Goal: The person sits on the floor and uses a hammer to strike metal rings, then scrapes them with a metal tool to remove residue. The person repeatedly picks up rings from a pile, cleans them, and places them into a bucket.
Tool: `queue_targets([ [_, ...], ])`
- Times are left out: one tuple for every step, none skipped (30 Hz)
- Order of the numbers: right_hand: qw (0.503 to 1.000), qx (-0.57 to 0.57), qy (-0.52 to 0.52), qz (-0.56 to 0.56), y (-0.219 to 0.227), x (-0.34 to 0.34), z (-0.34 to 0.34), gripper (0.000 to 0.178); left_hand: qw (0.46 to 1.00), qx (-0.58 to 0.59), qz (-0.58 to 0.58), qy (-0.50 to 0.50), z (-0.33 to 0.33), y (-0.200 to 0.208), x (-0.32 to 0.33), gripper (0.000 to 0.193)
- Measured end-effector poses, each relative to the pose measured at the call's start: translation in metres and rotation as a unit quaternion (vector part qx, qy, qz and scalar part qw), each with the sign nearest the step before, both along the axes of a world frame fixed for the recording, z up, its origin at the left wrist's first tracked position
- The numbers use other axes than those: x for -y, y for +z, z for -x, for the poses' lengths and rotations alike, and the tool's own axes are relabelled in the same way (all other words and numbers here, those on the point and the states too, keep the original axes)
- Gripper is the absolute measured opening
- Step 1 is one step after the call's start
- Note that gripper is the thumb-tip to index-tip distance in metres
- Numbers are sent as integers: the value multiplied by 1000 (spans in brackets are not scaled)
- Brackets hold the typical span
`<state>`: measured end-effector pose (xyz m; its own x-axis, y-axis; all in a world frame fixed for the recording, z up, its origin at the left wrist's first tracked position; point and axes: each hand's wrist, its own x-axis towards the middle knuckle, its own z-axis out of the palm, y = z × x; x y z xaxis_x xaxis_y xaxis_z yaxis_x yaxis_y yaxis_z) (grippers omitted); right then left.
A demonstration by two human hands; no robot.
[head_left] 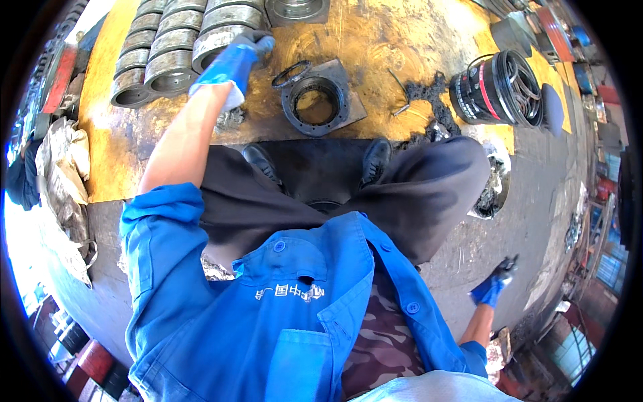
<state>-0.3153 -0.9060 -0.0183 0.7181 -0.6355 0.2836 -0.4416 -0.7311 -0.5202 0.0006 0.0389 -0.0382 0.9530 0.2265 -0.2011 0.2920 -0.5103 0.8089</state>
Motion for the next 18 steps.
queue_targets([
  [985, 108, 68, -118, 8, -20, -35, 43, 998, 32, -43, -30, 4, -9, -5, 41],
  [937, 207, 134, -247, 24, -63, -88, 44, 988, 48, -133, -56, 18, 2, -13, 39],
  [950, 198, 154, -188, 63, -100, -115, 45, 977, -21, -184, -102, 12, 9, 6, 38],
  [957, 188, 177, -133, 92, -127, -147, 47, 969, -24, -215, -116, 7, 7, 17, 39],
  [953, 176, 147, -196, 104, -122, -182, 48, 959, -24, -250, -134, -1, 0, 28, 39],
  [965, 82, 137, -209, 144, -201, -227, 51, 959, -34, -254, -118, 13, -5, 19, 39],
  [961, 16, 138, -238, 145, -179, -272, 52, 953, -46, -272, -124, 7, -8, 28, 39],
  [946, 82, 187, -253, 174, -252, -290, 51, 949, -67, -282, -123, 8, -16, 32, 39],
  [915, 161, 236, -285, 191, -322, -295, 50, 949, -59, -281, -132, -1, -24, 45, 39],
  [861, 189, 295, -369, 171, -398, -322, 49, 920, -125, -351, -125, 28, -25, 21, 40],
  [840, 222, 306, -390, 197, -432, -323, 49, 899, -143, -379, -169, 7, -28, 49, 40],
  [795, 220, 328, -460, 185, -480, -334, 49, 894, -157, -390, -159, 19, -24, 47, 40],
  [768, 233, 330, -497, 189, -503, -335, 41, 889, -138, -395, -185, 9, -17, 72, 38],
  [738, 246, 330, -534, 189, -523, -338, 35, 882, -119, -403, -212, -2, -13, 96, 35],
  [728, 210, 360, -545, 149, -537, -350, 42, 876, -140, -420, -194, 14, -12, 86, 35],
  [651, 160, 394, -629, 127, -565, -352, 46, 859, -135, -446, -210, 9, -10, 81, 33],
  [680, 110, 371, -623, 125, -577, -352, 51, 842, -135, -468, -233, 8, -12, 79, 32],
  [666, 93, 365, -644, 125, -580, -345, 42, 836, -141, -472, -242, 5, -21, 81, 32],
])
